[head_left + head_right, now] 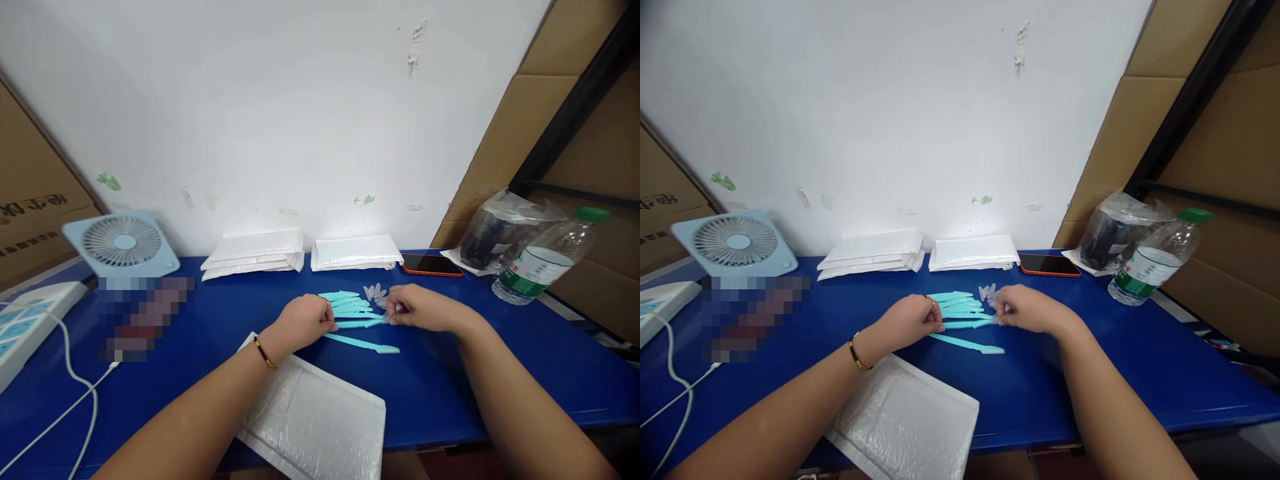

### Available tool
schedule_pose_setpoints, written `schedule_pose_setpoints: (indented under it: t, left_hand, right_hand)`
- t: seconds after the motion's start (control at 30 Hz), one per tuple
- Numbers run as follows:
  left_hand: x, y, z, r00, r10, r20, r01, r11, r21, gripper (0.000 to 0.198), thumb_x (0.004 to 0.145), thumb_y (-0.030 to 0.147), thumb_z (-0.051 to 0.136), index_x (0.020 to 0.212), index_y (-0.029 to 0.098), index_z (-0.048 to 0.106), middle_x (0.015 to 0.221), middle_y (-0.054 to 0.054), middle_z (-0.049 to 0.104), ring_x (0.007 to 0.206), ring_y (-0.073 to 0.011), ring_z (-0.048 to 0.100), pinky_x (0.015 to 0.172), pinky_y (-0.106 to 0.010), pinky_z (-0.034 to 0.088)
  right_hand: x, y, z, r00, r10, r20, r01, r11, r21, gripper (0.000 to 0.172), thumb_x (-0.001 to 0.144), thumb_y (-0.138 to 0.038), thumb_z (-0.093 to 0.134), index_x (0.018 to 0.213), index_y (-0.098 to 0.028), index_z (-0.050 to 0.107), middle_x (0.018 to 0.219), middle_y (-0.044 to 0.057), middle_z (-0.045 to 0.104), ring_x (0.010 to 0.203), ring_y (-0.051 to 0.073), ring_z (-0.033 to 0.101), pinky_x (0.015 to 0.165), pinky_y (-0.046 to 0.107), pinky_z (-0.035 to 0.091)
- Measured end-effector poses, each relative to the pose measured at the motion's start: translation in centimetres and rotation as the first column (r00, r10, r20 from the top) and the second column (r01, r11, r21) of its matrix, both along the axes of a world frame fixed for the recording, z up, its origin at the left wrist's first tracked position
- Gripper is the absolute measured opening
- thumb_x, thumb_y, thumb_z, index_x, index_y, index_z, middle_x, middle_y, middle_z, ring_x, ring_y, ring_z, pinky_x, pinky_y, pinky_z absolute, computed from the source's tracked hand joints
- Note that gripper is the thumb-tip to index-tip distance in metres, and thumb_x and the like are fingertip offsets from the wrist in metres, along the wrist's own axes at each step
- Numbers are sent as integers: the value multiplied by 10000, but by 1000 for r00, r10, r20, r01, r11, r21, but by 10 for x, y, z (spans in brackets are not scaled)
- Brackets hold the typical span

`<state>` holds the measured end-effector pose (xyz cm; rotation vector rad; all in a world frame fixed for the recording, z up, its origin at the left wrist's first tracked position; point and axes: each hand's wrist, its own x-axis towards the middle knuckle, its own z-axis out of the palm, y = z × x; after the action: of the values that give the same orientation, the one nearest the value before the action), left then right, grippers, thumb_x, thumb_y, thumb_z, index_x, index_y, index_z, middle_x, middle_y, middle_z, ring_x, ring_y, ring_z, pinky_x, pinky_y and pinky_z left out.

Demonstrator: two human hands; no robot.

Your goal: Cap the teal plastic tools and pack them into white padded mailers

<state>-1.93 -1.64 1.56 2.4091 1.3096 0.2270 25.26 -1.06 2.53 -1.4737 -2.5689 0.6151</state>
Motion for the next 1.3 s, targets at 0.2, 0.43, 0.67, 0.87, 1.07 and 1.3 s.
schedule_pose_setpoints:
  t: [0.2,0.43,0.67,0.87,1.07,1.3]
  left_hand:
    - [-7,2,5,996,86,22,-88,990,106,237,737,412,579,846,206,622,885,-18,618,795,-167,576,611,-244,391]
    - [4,-6,-5,991,-131,29,131,991,-3,229,698,444,626,782,234,662,784,3,632,698,-146,561,552,-236,366]
    - [-3,-5,7,999,-5,-46,2,998,-59,199,692,401,632,682,203,658,719,-12,644,646,-148,567,500,-231,343]
    - [-7,0,4,997,-67,47,59,985,164,502,763,546,522,1151,228,551,1229,-59,529,1125,-223,471,878,-289,392]
    - [0,-5,-14,968,-242,-72,251,950,185,631,845,586,351,1346,203,341,1417,-100,323,1306,-233,277,1065,-378,187]
    - [5,-16,-2,955,-295,-11,291,932,217,557,846,573,371,1275,227,443,1287,-60,504,1200,-217,423,982,-330,318]
  right_hand:
    - [3,-2,8,989,-94,-111,100,994,44,218,710,-363,607,811,-173,642,833,48,600,715,167,533,619,250,397]
    - [-25,-17,5,978,210,16,-205,965,-161,227,631,-378,703,744,-186,663,757,11,574,641,131,498,538,225,346]
    - [0,-7,7,999,50,4,-49,985,-165,202,654,-359,676,729,-172,656,750,19,598,645,142,515,559,230,362]
    - [9,8,3,975,-116,-187,133,988,82,208,781,-338,534,828,-179,660,852,55,620,729,166,546,648,258,413]
    - [-7,22,-12,987,48,-151,6,941,339,231,817,-182,475,929,-205,675,958,68,623,922,196,542,847,326,402]
    - [2,26,-15,999,-12,-47,28,927,374,195,807,-207,510,863,-202,696,929,61,635,894,202,553,830,326,397]
